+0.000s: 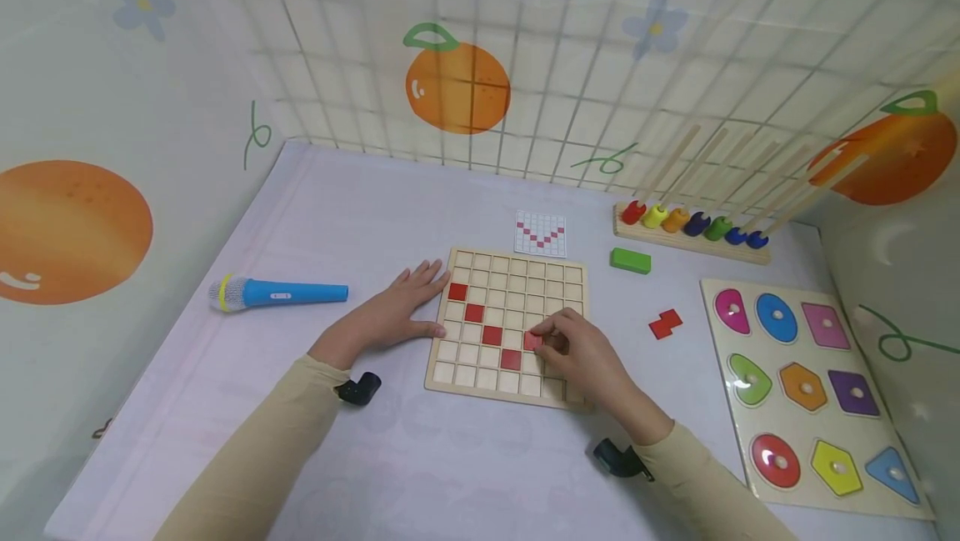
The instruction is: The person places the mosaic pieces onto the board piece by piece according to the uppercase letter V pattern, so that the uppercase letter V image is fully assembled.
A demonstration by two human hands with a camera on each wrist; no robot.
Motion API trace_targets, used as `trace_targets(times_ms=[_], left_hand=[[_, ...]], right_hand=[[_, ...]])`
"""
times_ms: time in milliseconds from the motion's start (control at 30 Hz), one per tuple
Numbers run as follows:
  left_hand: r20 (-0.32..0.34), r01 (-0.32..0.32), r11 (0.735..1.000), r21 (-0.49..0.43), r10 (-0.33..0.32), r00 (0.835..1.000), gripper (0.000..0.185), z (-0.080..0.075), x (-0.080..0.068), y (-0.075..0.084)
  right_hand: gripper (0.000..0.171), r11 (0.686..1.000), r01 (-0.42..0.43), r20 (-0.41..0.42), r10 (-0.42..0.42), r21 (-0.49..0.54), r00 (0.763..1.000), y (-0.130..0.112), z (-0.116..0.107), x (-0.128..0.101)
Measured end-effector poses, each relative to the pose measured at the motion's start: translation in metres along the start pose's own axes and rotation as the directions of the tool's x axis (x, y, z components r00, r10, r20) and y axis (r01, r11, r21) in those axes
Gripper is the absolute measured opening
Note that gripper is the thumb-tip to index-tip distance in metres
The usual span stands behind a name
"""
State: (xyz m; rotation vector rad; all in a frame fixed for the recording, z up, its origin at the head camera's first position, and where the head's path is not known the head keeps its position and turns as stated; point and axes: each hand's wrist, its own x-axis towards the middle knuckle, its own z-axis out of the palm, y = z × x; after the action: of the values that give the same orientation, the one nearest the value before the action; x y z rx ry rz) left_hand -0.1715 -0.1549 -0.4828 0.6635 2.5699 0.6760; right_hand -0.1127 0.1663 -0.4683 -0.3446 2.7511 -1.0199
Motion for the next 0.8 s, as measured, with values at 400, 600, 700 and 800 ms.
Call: trace_targets(times_ms=[400,600,700,800], left_hand=[[-0.008,-0.018,1.0,0.0,0.018,1.0,0.096,-0.0018,-0.002,0.0022],[-0.005,-0.011,1.0,0.007,0.011,1.0,0.094,-0.0004,-0.0003,0.0006],[-0.004,-0.009,1.0,0.011,0.009,1.0,0.094,-0.0005,-0.0003,0.0011],[-0.005,-0.012,1.0,0.015,0.012,1.0,0.095,-0.0009,-0.0005,0.0017]], right_hand=[[0.023,0.999,0.027,0.012,-0.026,-0.038,1.0,0.0007,-0.0013,0.0006],[0.024,0.998,0.035,0.018,-0.034,-0.052,0.999,0.0028,0.0001,0.0012],[0.025,0.998,0.037,0.017,-0.036,-0.045,0.999,0.0027,-0.0004,0.0008],[0.026,0.999,0.033,0.016,-0.033,-0.032,0.999,0.0025,-0.0012,0.0001]])
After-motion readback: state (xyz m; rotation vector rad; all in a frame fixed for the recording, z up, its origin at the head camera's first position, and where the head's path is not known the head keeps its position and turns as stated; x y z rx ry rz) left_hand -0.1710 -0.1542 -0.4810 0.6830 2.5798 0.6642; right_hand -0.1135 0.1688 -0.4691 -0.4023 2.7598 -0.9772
